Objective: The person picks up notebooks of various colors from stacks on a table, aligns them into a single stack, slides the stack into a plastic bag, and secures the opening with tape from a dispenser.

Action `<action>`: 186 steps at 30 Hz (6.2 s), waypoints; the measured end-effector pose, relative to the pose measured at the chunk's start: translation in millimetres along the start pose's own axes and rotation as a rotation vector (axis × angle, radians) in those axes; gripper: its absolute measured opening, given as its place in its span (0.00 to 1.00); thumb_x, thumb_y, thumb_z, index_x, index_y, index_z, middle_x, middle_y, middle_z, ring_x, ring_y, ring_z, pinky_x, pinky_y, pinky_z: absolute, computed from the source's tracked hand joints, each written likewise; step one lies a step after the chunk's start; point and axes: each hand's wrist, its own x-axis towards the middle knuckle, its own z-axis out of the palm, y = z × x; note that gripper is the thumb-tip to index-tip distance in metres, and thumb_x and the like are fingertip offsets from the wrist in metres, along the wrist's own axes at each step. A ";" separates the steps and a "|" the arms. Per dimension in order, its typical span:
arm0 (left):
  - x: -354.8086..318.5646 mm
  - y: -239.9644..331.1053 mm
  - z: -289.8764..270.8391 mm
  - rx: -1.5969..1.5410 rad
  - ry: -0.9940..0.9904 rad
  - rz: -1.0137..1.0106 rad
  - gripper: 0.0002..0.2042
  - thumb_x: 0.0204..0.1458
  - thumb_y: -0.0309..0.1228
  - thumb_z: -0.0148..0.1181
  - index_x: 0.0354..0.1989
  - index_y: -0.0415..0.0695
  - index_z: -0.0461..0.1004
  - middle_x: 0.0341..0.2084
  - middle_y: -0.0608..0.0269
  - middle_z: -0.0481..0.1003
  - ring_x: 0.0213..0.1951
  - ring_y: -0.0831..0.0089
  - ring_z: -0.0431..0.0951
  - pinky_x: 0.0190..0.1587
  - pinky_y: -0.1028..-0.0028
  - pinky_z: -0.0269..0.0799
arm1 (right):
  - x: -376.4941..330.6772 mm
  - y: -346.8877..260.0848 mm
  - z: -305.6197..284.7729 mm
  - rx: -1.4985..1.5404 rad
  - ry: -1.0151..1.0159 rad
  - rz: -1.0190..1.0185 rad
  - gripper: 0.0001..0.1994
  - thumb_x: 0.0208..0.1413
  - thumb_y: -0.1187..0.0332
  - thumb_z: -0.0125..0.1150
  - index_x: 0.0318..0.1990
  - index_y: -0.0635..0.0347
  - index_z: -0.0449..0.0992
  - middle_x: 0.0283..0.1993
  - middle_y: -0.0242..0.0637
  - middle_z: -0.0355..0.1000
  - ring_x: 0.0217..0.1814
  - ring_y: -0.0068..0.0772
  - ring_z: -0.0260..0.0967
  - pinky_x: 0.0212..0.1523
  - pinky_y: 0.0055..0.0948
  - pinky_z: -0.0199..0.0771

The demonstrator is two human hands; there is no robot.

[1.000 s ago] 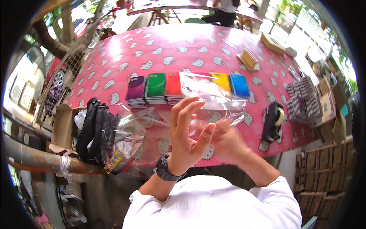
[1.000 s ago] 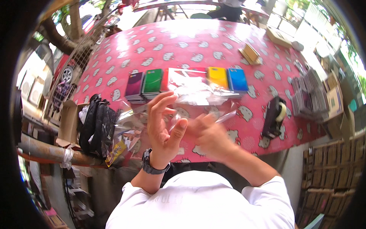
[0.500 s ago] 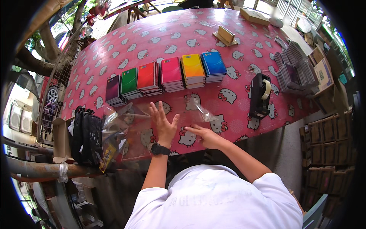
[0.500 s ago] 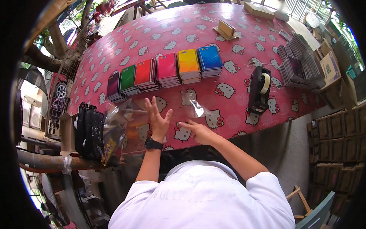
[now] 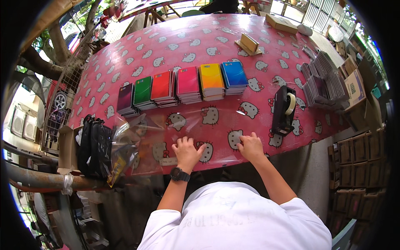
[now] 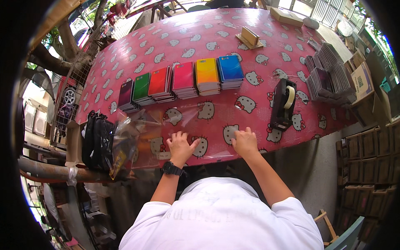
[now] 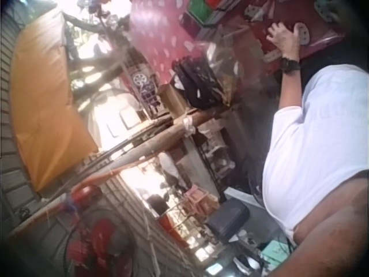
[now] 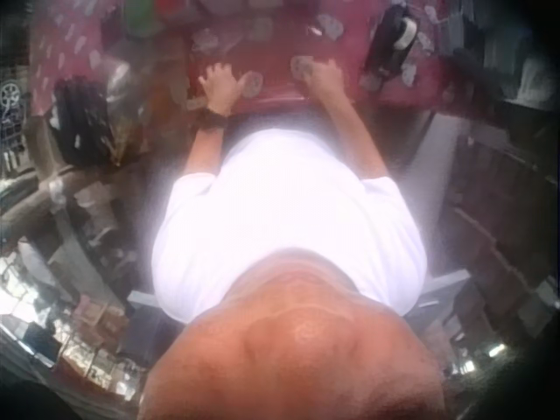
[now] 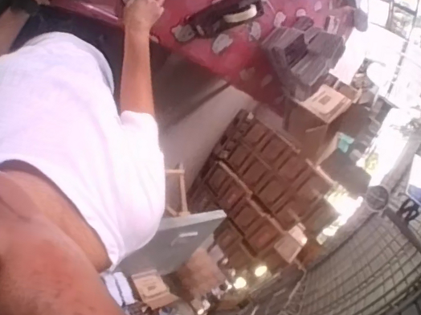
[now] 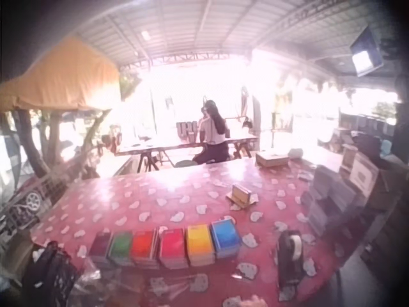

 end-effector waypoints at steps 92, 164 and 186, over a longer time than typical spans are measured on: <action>60.4 -63.0 64.7 -1.340 -0.059 -0.177 0.19 0.50 0.35 0.54 0.46 0.34 0.70 0.36 0.45 0.77 0.43 0.54 0.76 0.45 0.66 0.68 | 221.1 -152.4 -141.0 0.701 -0.572 -0.602 0.14 0.43 0.81 0.52 0.39 0.60 0.76 0.35 0.36 0.75 0.38 0.22 0.71 0.40 0.25 0.71; 61.4 -37.5 15.9 -0.821 -0.220 -0.208 0.44 0.33 0.54 0.69 0.51 0.30 0.62 0.43 0.38 0.73 0.49 0.52 0.73 0.50 0.63 0.68 | 186.7 -80.4 -51.2 0.127 0.562 -0.579 0.10 0.43 0.70 0.64 0.36 0.57 0.77 0.56 0.41 0.67 0.60 0.36 0.61 0.56 0.34 0.59; 62.3 -39.9 13.0 -0.910 -0.292 -0.268 0.59 0.35 0.76 0.47 0.59 0.27 0.53 0.51 0.30 0.64 0.59 0.46 0.62 0.58 0.62 0.59 | 104.6 -46.8 -69.5 0.679 -0.478 -0.482 0.17 0.44 0.78 0.62 0.45 0.61 0.74 0.38 0.37 0.73 0.39 0.30 0.71 0.43 0.27 0.70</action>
